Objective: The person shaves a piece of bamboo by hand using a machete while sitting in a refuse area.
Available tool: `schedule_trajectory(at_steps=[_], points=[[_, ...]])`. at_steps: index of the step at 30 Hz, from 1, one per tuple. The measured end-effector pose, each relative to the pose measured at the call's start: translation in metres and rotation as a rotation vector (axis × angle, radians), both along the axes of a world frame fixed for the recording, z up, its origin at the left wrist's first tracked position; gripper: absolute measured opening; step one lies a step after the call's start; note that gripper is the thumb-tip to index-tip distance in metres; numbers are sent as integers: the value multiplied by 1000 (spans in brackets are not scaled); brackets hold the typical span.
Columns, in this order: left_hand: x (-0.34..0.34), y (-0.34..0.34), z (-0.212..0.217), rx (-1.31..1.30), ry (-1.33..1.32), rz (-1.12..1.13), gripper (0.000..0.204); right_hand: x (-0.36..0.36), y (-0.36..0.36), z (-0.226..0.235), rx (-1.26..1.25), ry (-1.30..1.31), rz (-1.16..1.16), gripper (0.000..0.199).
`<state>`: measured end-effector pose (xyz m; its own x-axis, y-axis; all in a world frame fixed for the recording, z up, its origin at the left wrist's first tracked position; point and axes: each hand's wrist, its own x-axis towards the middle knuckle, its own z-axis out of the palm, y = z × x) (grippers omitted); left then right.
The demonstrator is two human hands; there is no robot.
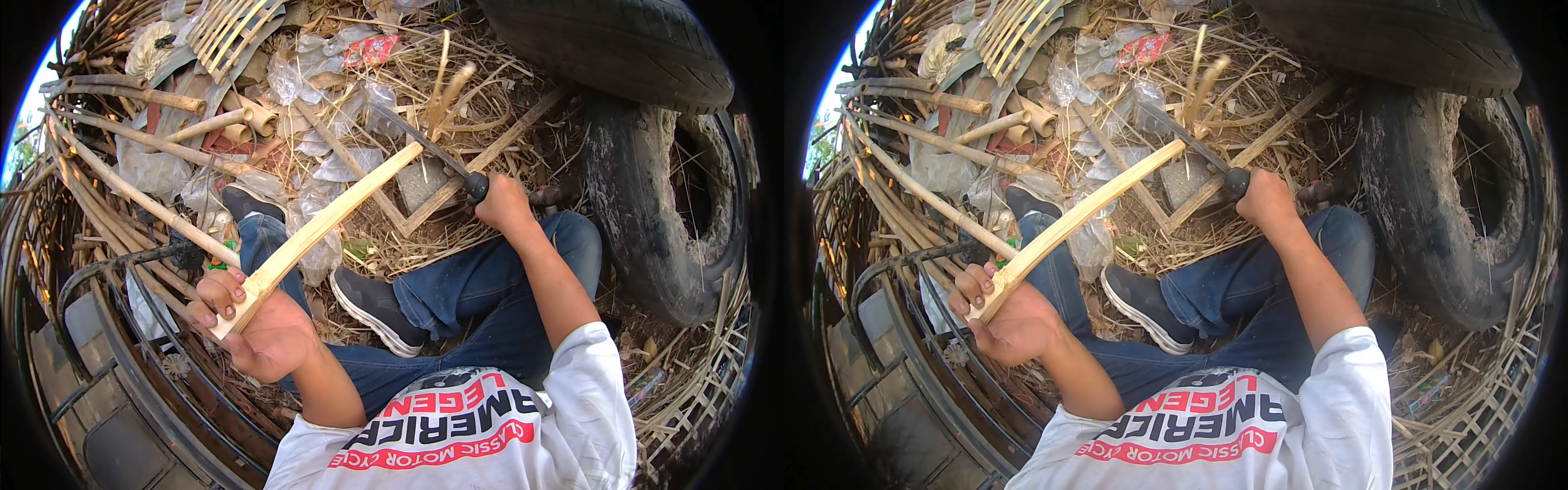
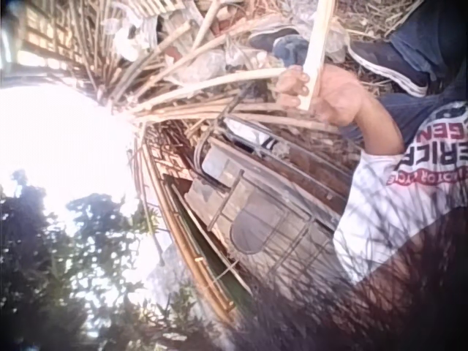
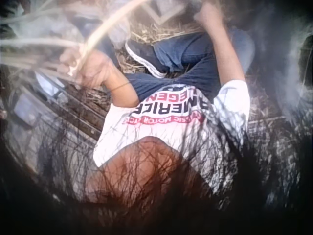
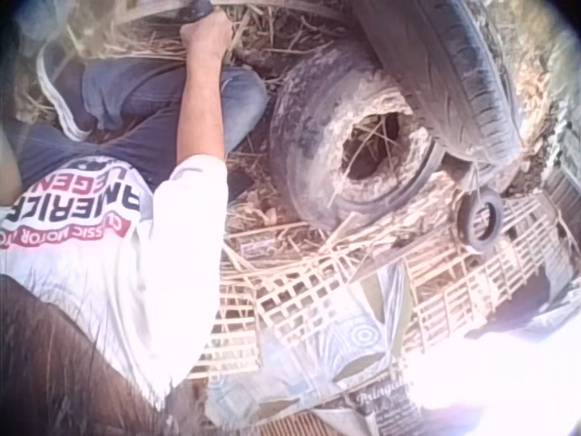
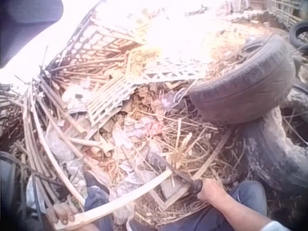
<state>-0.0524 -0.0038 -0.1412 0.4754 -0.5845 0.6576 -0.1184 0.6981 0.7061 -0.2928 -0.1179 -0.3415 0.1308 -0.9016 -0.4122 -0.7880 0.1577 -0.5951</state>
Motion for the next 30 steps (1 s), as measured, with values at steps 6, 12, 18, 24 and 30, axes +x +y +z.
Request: schedule_trajectory(at_steps=[6,12,18,24,30], points=[[-9,-1,3,-16,14,-14,23,-8,-12,-16,530,-506,-139,10],[-8,-1,3,-20,-17,16,24,5,4,11,196,-410,-32,16],[-22,-6,7,-20,-56,22,25,36,45,74,-82,-548,97,32],[-35,0,9,12,-162,9,30,48,52,122,-98,-608,249,37],[-37,5,4,18,-119,91,31,57,59,79,-134,-616,140,37]])
